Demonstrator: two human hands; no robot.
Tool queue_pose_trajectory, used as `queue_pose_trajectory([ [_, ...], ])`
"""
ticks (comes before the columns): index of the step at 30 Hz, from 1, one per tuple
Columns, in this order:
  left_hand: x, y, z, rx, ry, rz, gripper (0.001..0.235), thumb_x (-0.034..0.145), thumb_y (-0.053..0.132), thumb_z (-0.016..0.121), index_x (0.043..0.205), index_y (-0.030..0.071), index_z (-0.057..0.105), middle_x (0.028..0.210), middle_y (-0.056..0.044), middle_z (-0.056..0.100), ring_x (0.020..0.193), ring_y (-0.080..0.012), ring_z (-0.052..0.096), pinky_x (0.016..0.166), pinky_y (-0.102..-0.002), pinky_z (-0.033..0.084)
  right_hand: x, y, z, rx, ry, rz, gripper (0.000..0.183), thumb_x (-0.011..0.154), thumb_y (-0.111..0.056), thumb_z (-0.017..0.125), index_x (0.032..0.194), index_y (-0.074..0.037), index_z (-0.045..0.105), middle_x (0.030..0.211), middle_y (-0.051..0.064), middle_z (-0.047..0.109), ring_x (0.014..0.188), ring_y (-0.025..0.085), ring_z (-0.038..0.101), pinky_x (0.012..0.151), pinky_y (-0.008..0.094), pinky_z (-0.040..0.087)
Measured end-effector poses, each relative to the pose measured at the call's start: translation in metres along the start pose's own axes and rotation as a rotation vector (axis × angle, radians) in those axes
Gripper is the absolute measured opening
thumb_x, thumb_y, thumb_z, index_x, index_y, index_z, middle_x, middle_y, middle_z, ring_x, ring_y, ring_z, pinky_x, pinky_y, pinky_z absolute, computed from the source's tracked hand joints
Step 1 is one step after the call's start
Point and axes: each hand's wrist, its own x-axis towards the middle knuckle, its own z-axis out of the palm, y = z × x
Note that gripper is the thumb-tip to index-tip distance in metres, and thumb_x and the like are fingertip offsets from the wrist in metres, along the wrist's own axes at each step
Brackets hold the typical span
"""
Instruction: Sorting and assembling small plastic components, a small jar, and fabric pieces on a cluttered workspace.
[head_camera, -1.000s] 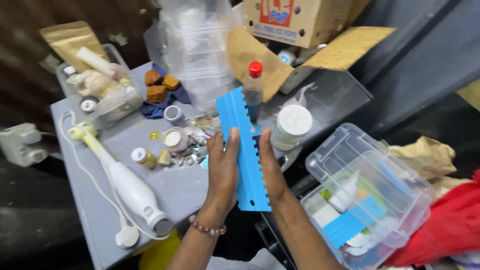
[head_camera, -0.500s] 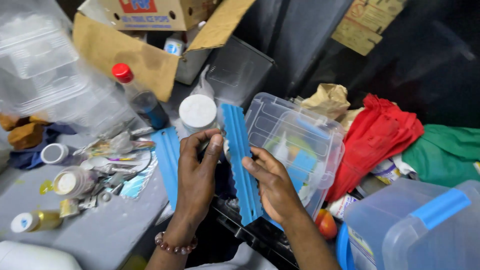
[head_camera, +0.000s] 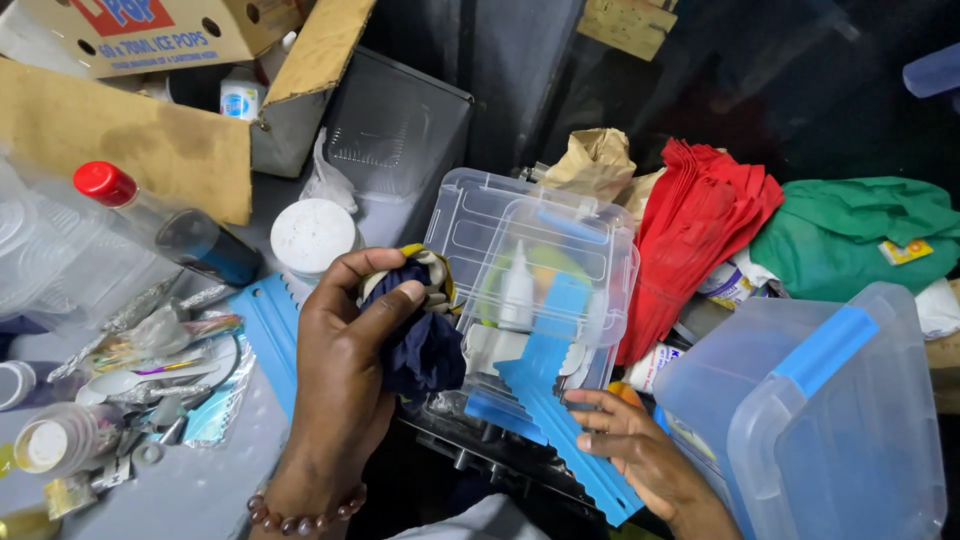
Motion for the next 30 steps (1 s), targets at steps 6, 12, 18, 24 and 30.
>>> queue_pose_trajectory([
  [6,-0.004,0.001,0.001,-0.034,-0.006,-0.033,0.028,0.095,-0.007,0.074,0.121,0.000,0.068,0.108,-0.028,0.080,0.077,-0.0363,0.077,0.063,-0.046,0.066,0.011,0.008,0.003,0.032,0.166,-0.264,0.069,0.094,-0.011,0.077,0.161,-0.021,0.063,0.183,0.019,0.049,0.175,0.033,0.038,0.134,0.060,0.034],
  [12,-0.006,-0.015,-0.010,-0.041,-0.015,-0.028,0.025,0.096,-0.006,0.074,0.119,0.000,0.071,0.106,-0.026,0.079,0.075,-0.0307,0.075,0.063,-0.041,0.063,-0.021,0.003,0.028,-0.859,0.520,-0.439,0.047,0.099,-0.043,0.072,0.142,-0.026,0.075,0.130,0.003,0.087,0.105,0.022,0.088,0.093,0.043,0.069],
  [18,-0.011,-0.030,-0.023,0.029,-0.042,0.002,0.025,0.096,0.003,0.075,0.121,0.005,0.075,0.093,-0.011,0.070,0.065,-0.0183,0.063,0.058,-0.034,0.052,-0.029,-0.022,0.089,-0.239,-0.056,-0.654,0.052,0.097,-0.033,0.077,0.143,-0.010,0.078,0.142,0.005,0.088,0.122,0.017,0.082,0.109,0.035,0.062],
  [24,-0.020,-0.028,-0.035,-0.039,-0.142,-0.049,0.044,0.096,0.001,0.072,0.140,0.000,0.076,0.123,-0.017,0.076,0.103,-0.0235,0.074,0.092,-0.034,0.061,-0.001,-0.043,0.161,-0.015,-0.133,-0.741,0.047,0.093,-0.010,0.078,0.140,-0.002,0.079,0.133,0.012,0.087,0.118,0.021,0.079,0.105,0.038,0.062],
  [30,-0.022,-0.083,-0.129,0.523,0.433,0.125,0.028,0.096,0.020,0.076,0.122,0.017,0.083,0.112,-0.003,0.090,0.105,-0.0129,0.083,0.094,-0.029,0.065,-0.029,-0.076,0.175,-0.200,-0.065,-0.707,0.055,0.093,-0.022,0.076,0.144,-0.003,0.080,0.139,0.013,0.088,0.133,0.029,0.082,0.118,0.045,0.063],
])
